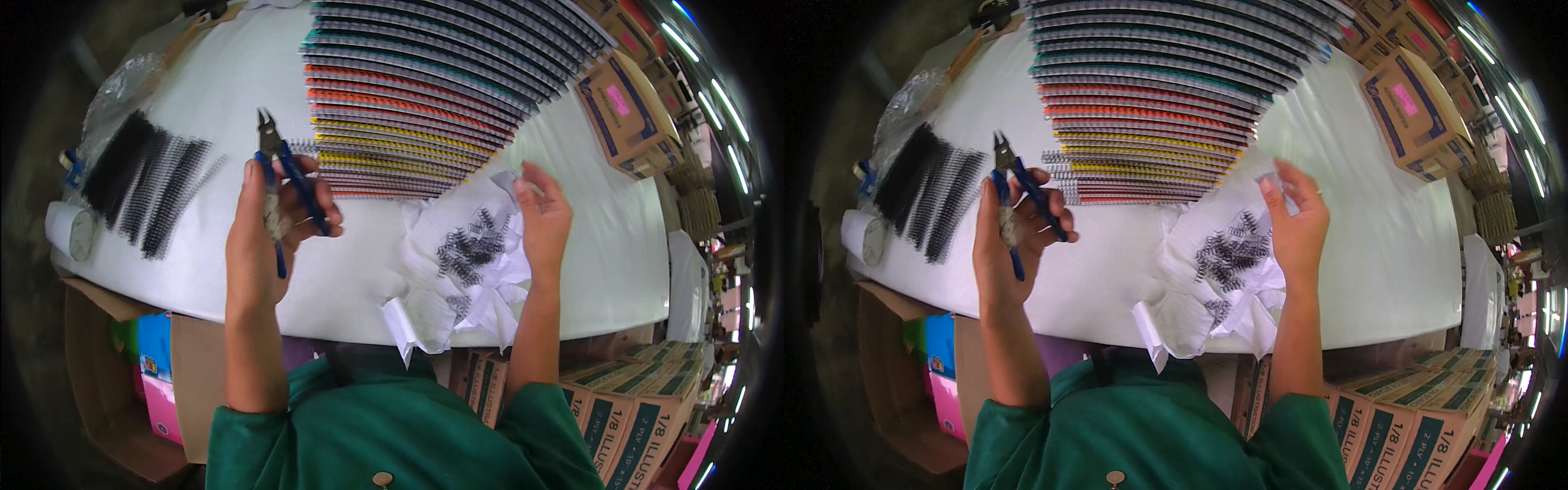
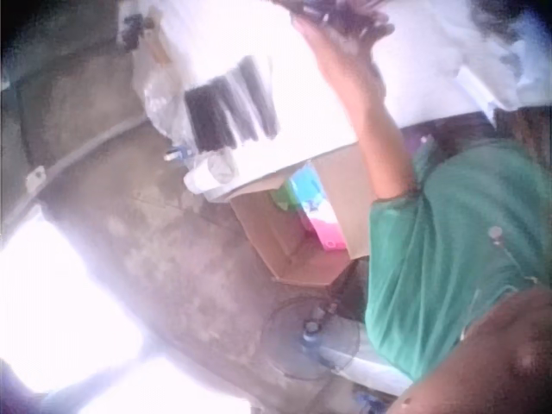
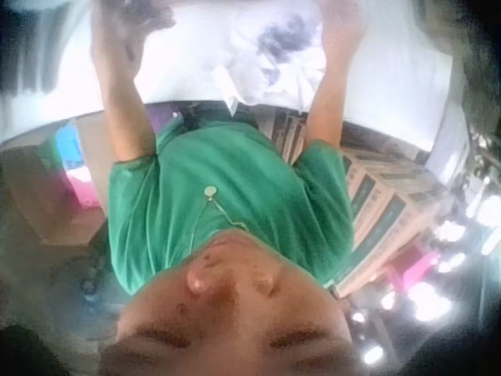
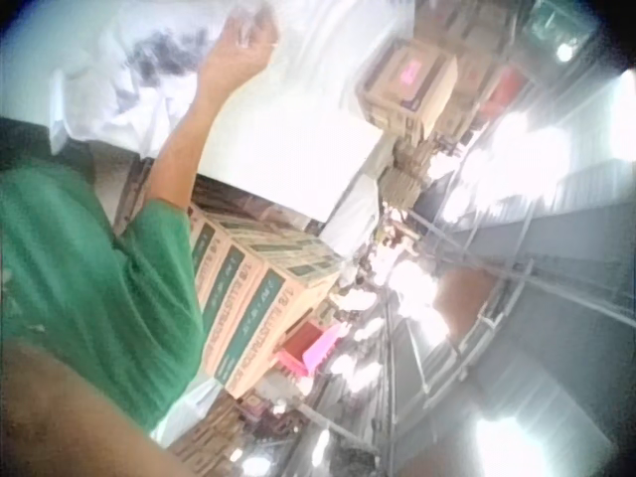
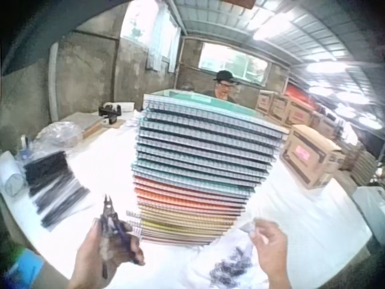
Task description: The person uses pliers to trim the excess length of plastic spiral bindings from a large stack of notebooks, working one notebook at a time and placing the trimmed bits on a white cloth.
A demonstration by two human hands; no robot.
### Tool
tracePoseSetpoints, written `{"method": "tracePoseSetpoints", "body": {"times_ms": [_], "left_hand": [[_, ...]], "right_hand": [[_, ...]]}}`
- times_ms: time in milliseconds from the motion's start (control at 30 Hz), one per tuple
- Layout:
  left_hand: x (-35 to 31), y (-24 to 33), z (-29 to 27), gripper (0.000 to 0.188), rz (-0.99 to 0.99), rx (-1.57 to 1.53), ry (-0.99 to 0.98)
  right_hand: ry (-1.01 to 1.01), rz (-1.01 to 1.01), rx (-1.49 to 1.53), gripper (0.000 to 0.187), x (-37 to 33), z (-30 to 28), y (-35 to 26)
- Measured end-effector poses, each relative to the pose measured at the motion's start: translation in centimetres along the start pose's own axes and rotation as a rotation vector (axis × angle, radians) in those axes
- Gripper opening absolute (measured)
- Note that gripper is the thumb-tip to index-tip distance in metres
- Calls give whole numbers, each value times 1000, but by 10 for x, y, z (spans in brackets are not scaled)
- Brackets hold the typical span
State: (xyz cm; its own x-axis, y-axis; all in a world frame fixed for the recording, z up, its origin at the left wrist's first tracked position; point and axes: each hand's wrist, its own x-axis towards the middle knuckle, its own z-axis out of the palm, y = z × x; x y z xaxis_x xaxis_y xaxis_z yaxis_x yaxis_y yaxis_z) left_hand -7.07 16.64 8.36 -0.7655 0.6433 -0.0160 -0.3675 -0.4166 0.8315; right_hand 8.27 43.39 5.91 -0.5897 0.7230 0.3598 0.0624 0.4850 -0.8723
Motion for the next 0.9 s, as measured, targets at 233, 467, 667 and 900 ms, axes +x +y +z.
{"method": "tracePoseSetpoints", "body": {"times_ms": [233, 467, 667, 900], "left_hand": [[27, -11, -1, 65, -122, -327, -310], [39, -10, 2, 61, -125, -399, -356], [31, 4, 12, 54, -62, 124, -72], [27, 12, 19, 58, 57, 748, 165]], "right_hand": [[61, -376, 174, 104, 41, 66, -63], [240, -452, 78, 109, 50, 82, -62], [266, -404, 93, 111, 50, 82, -66], [310, -557, -117, 112, 49, 84, -53]]}}
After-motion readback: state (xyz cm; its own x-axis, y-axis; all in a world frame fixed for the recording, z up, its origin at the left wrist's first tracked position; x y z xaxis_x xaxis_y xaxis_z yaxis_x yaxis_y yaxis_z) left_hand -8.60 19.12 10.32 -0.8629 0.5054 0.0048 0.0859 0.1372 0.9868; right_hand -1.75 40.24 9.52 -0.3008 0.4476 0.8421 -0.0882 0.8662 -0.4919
